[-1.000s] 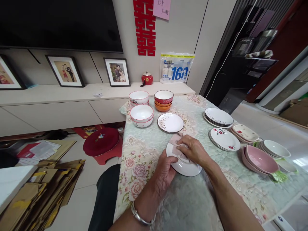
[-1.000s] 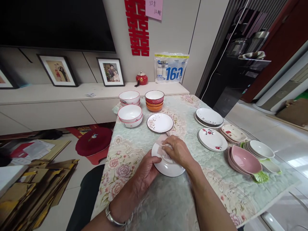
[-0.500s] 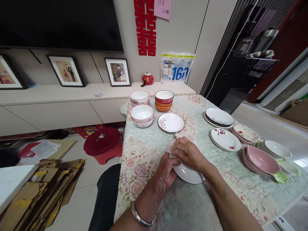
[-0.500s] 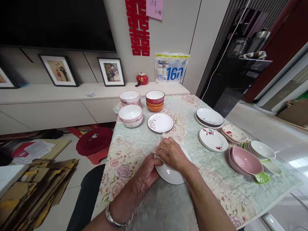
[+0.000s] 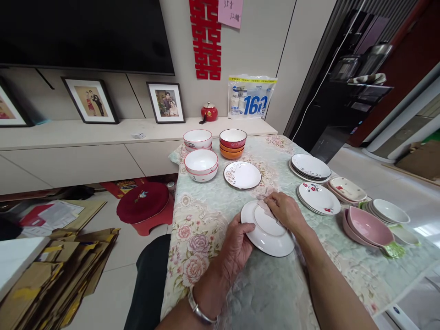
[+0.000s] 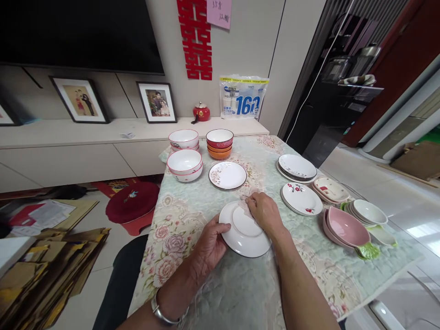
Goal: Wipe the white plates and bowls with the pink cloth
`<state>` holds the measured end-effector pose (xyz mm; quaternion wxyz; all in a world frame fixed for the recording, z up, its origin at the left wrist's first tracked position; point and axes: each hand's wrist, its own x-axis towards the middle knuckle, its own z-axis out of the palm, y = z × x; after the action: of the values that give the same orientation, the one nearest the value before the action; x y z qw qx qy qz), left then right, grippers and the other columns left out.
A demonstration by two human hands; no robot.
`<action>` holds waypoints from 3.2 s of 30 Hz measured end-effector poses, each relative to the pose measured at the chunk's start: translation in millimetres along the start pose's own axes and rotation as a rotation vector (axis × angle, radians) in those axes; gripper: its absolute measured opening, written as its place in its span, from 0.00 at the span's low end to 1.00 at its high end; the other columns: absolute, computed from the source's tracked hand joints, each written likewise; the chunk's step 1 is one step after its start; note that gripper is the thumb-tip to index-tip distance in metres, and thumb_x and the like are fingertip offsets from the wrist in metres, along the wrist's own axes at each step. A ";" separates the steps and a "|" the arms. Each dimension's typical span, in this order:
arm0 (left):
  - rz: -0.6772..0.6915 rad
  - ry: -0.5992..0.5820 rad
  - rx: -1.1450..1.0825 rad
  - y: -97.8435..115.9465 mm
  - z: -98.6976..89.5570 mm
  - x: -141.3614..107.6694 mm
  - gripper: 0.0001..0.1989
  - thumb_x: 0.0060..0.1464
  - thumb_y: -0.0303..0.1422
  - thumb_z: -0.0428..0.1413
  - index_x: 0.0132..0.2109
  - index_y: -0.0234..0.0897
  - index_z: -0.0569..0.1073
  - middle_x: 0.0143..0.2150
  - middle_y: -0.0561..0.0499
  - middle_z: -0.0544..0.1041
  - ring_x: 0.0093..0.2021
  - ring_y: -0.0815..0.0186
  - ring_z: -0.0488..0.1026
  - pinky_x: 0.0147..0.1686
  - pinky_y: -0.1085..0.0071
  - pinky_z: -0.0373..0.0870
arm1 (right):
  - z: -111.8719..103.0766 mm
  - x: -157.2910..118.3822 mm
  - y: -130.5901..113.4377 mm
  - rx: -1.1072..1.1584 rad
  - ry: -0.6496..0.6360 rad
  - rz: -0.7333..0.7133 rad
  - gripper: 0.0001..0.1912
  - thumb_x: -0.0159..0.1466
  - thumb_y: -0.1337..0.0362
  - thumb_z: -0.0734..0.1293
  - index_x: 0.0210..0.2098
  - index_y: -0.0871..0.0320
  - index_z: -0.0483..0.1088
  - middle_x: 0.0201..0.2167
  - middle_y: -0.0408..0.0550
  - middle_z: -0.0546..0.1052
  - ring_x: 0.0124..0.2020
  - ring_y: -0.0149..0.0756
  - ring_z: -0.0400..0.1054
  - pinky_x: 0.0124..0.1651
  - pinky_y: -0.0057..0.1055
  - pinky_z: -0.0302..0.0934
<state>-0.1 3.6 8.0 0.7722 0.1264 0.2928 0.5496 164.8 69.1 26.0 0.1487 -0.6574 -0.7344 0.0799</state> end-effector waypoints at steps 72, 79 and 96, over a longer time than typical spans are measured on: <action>-0.035 -0.011 -0.028 -0.3 0.6 -2.1 0.36 0.33 0.17 0.59 0.54 0.37 0.68 0.42 0.47 0.79 0.43 0.59 0.75 0.42 0.67 0.68 | 6.3 -6.7 -25.0 0.099 0.080 -0.211 0.11 0.66 0.63 0.61 0.39 0.59 0.75 0.37 0.52 0.73 0.42 0.40 0.64 0.46 0.33 0.56; -0.049 -0.082 0.002 -3.2 2.0 -2.3 0.30 0.32 0.16 0.58 0.47 0.37 0.73 0.36 0.51 0.78 0.39 0.62 0.74 0.40 0.70 0.66 | 0.0 -17.8 -55.4 0.220 -0.109 -0.451 0.08 0.65 0.62 0.64 0.37 0.50 0.77 0.38 0.45 0.74 0.43 0.38 0.63 0.48 0.35 0.54; -0.094 -0.043 0.011 -3.9 2.3 -4.7 0.23 0.30 0.15 0.58 0.39 0.35 0.74 0.34 0.51 0.77 0.36 0.64 0.73 0.39 0.70 0.65 | -0.7 -17.5 -54.5 0.134 -0.096 -0.504 0.11 0.67 0.63 0.60 0.38 0.53 0.75 0.37 0.47 0.73 0.42 0.38 0.62 0.47 0.35 0.53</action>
<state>3.2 -1.9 9.3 0.8024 0.1288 0.2848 0.5083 115.3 45.0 41.7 0.1720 -0.4381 -0.8742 0.1197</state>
